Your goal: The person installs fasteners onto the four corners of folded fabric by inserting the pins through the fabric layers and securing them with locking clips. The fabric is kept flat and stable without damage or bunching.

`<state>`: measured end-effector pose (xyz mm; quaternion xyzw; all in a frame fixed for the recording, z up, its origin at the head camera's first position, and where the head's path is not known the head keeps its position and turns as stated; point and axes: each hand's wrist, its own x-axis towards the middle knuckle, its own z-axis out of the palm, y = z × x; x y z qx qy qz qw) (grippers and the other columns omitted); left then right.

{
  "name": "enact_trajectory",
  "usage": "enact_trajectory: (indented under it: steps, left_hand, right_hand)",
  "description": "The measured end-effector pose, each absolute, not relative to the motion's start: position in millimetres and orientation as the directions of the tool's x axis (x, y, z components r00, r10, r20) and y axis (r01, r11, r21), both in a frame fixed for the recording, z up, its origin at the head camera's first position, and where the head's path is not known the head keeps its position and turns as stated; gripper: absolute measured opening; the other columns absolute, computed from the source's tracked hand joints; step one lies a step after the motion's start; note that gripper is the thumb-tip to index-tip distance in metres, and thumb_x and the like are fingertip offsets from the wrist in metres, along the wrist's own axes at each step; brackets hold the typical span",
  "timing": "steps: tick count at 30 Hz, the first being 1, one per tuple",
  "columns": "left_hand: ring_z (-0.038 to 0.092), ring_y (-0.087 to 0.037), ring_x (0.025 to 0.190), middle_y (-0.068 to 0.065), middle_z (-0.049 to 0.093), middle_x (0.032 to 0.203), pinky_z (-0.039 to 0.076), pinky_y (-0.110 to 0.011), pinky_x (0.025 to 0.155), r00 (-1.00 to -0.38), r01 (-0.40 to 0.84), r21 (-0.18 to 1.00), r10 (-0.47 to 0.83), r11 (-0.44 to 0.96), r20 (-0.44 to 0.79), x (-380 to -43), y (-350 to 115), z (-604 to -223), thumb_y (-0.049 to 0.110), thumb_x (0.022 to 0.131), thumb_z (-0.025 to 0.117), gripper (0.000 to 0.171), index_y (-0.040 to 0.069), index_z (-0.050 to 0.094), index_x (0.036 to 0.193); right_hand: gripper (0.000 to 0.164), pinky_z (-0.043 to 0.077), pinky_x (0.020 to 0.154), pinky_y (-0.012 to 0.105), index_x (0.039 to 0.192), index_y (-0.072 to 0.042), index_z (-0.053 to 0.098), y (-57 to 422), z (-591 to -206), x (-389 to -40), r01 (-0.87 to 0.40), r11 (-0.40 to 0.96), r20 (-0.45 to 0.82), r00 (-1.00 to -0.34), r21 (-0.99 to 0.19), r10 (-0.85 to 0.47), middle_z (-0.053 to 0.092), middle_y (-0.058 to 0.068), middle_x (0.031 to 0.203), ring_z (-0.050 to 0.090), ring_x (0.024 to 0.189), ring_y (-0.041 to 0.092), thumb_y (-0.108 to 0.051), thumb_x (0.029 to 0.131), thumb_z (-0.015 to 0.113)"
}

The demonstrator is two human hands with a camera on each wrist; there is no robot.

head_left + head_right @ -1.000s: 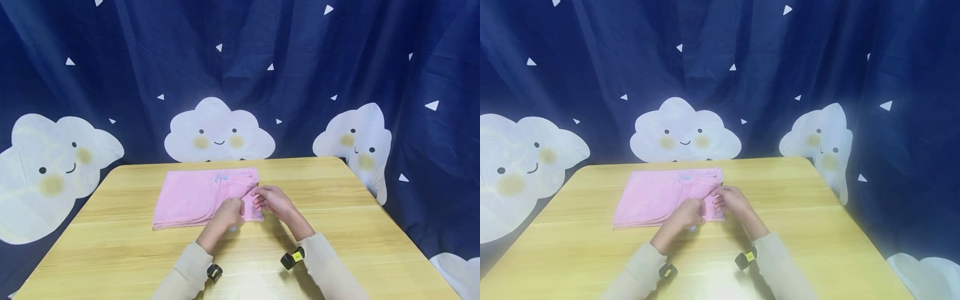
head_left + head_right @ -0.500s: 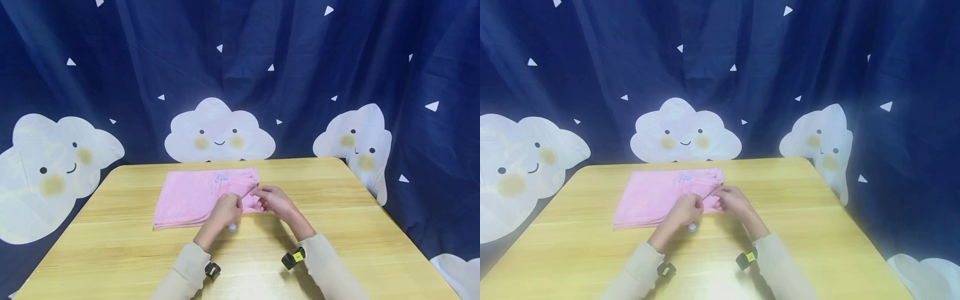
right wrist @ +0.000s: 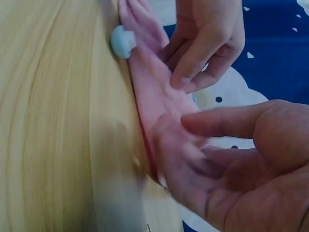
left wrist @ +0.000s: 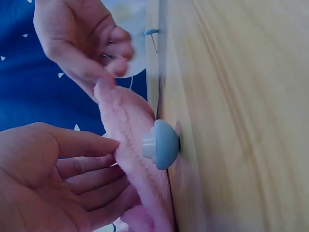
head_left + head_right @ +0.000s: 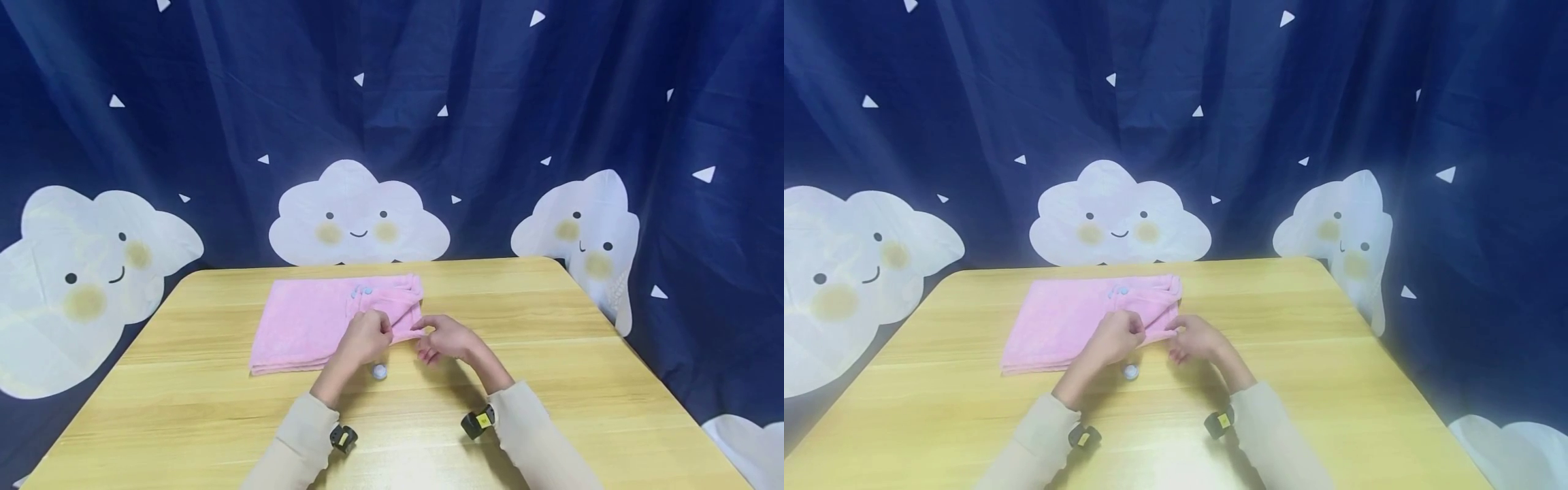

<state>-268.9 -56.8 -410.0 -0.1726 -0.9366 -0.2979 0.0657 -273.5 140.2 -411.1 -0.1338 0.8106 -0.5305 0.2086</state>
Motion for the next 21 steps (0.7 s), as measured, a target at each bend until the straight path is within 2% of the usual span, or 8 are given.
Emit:
enact_trajectory:
  steps: [4,10,16,21]
  left_hand:
    - [0.053,-0.014,0.057,0.005,0.057,0.06,0.049,-0.032,0.057,-0.928,0.37,0.53,0.285,0.763,0.239,-270,-58,-411,0.001,0.077,0.068,0.021,0.015,0.061,0.063]
    - [0.054,-0.015,0.059,0.004,0.058,0.06,0.05,-0.033,0.058,-0.929,0.37,0.535,0.288,0.76,0.234,-269,-57,-410,0.001,0.076,0.069,0.02,0.014,0.062,0.064]
    - [0.064,-0.018,0.075,-0.004,0.07,0.078,0.054,-0.036,0.069,-0.921,0.389,0.577,0.294,0.718,0.255,-269,-51,-409,0.003,0.081,0.073,0.006,0.006,0.072,0.086]
    - [0.057,-0.012,0.064,0.0,0.069,0.073,0.05,-0.033,0.061,-0.904,0.427,0.612,0.31,0.666,0.293,-270,-46,-410,0.01,0.085,0.074,0.004,0.007,0.073,0.085]
  right_hand:
    - [0.034,0.058,0.066,0.043,0.114,0.012,0.056,139,-414,-275,-0.07,0.438,-0.125,-0.907,-0.896,-0.402,0.065,0.024,0.079,0.064,0.07,0.031,0.013,0.081,0.051]
    - [0.023,0.057,0.065,0.038,0.103,0.011,0.064,135,-414,-275,-0.152,0.453,0.008,-0.953,-0.878,-0.304,0.068,0.021,0.081,0.065,0.072,0.03,0.01,0.082,0.054]
    - [0.015,0.057,0.065,0.042,0.098,0.008,0.066,132,-413,-274,-0.14,0.441,0.038,-0.972,-0.887,-0.233,0.068,0.022,0.08,0.065,0.069,0.029,0.006,0.086,0.059]
    - [0.014,0.057,0.068,0.047,0.099,0.009,0.066,130,-411,-273,-0.12,0.407,0.039,-0.978,-0.905,-0.203,0.067,0.026,0.082,0.065,0.067,0.03,0.005,0.088,0.059]
